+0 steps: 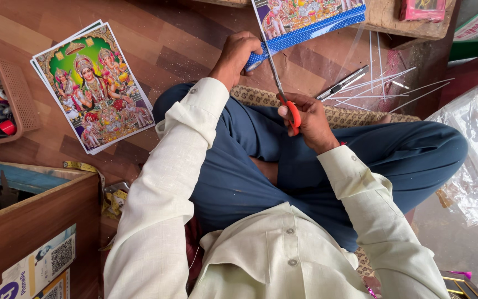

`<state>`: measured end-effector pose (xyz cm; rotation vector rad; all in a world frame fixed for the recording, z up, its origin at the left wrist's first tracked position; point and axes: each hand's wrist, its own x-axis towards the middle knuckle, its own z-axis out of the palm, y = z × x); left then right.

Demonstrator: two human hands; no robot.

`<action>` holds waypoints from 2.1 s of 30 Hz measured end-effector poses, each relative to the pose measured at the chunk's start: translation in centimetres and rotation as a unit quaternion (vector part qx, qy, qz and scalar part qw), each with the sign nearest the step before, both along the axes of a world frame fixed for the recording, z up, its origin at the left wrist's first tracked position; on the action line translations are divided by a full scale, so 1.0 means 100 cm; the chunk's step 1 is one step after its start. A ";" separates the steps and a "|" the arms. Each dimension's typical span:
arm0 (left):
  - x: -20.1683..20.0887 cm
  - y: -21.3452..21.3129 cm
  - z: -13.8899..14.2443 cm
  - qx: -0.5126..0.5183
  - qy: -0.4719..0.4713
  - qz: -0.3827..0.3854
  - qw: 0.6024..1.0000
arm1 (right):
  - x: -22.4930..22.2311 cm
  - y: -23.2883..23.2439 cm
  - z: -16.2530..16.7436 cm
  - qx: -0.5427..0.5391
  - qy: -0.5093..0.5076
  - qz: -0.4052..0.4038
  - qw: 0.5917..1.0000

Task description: The person measures a picture, then applies blue decorative tape to the edges of a laminated picture using scissors to trim the tape. The person stacks the finished framed picture with others.

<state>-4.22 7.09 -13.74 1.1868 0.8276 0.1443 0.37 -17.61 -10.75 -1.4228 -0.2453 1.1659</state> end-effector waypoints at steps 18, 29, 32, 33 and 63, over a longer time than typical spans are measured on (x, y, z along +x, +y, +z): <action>0.004 0.123 0.006 0.615 0.053 0.170 0.768 | 0.013 -0.028 0.031 -0.185 -0.583 0.317 0.725; 0.028 0.079 -0.003 0.413 -0.018 0.242 0.878 | 0.042 0.099 0.002 0.180 0.213 -0.252 0.927; 0.047 0.048 -0.011 0.355 -0.009 0.130 0.926 | 0.045 0.127 0.005 0.227 0.267 -0.287 0.892; 0.052 0.044 -0.012 0.389 0.002 0.123 0.913 | 0.045 0.132 0.007 0.230 0.254 -0.280 0.897; 0.072 0.047 -0.026 0.479 -0.018 0.086 0.874 | 0.063 0.133 -0.013 0.225 0.179 -0.337 0.897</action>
